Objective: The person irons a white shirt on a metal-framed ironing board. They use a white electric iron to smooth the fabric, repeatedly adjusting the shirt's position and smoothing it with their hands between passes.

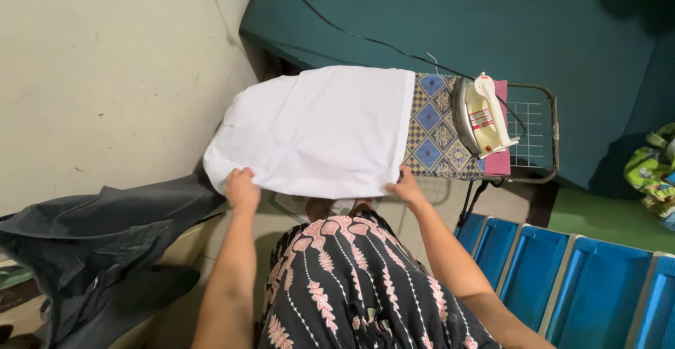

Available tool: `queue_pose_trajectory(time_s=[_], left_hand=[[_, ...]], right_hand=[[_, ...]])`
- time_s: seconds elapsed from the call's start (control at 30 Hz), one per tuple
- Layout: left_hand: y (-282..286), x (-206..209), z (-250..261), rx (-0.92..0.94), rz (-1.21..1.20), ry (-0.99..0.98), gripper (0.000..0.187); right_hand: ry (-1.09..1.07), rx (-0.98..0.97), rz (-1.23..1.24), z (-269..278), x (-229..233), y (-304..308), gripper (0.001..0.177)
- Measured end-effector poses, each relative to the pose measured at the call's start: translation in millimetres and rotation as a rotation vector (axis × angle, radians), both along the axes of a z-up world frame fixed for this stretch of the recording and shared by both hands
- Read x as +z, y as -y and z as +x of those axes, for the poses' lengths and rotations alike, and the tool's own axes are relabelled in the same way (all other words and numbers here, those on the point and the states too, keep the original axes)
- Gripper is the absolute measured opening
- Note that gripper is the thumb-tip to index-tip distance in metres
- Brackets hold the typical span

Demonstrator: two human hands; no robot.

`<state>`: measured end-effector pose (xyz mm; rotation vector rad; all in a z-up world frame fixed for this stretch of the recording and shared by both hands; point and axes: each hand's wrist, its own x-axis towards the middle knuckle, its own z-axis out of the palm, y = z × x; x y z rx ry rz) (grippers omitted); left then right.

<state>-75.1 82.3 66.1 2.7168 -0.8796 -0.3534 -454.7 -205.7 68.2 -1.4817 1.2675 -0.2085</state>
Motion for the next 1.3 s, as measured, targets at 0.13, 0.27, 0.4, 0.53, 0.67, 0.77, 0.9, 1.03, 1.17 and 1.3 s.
queue_pose_trajectory(time_s=[0.13, 0.27, 0.4, 0.53, 0.67, 0.77, 0.9, 1.03, 1.17, 1.3], left_hand=[[52, 0, -38, -0.096, -0.27, -0.045, 0.033], [117, 17, -89, -0.27, -0.526, -0.118, 0.027], [171, 25, -151, -0.362, -0.537, -0.333, 0.025], [214, 22, -207, -0.356, -0.436, -0.45, 0.023], [234, 42, -233, -0.344, -0.18, -0.401, 0.043], [252, 59, -242, -0.3, -0.03, -0.337, 0.06], [267, 61, -253, -0.361, 0.105, -0.178, 0.069], [282, 43, -273, -0.358, 0.112, -0.12, 0.062], [297, 2, -295, -0.324, 0.086, -0.029, 0.039], [303, -17, -298, -0.278, 0.028, -0.06, 0.021]], right_hand=[[-0.077, 0.11, -0.284, 27, -3, 41, 0.064], [-0.07, -0.118, -0.163, 59, -4, 85, 0.064], [-0.036, -0.138, -0.185, 83, 1, 122, 0.08], [-0.269, 0.108, -0.345, 95, 3, 152, 0.074], [-0.305, 0.229, -0.699, 103, 5, 170, 0.067], [-0.414, 0.321, -0.74, 102, 3, 189, 0.053], [-0.302, 0.342, -0.461, 101, -1, 212, 0.021], [-0.007, 0.255, -0.143, 96, -4, 226, 0.016], [0.025, 0.232, -0.083, 106, -9, 237, 0.017], [-0.138, 0.27, -0.23, 116, -10, 246, 0.018]])
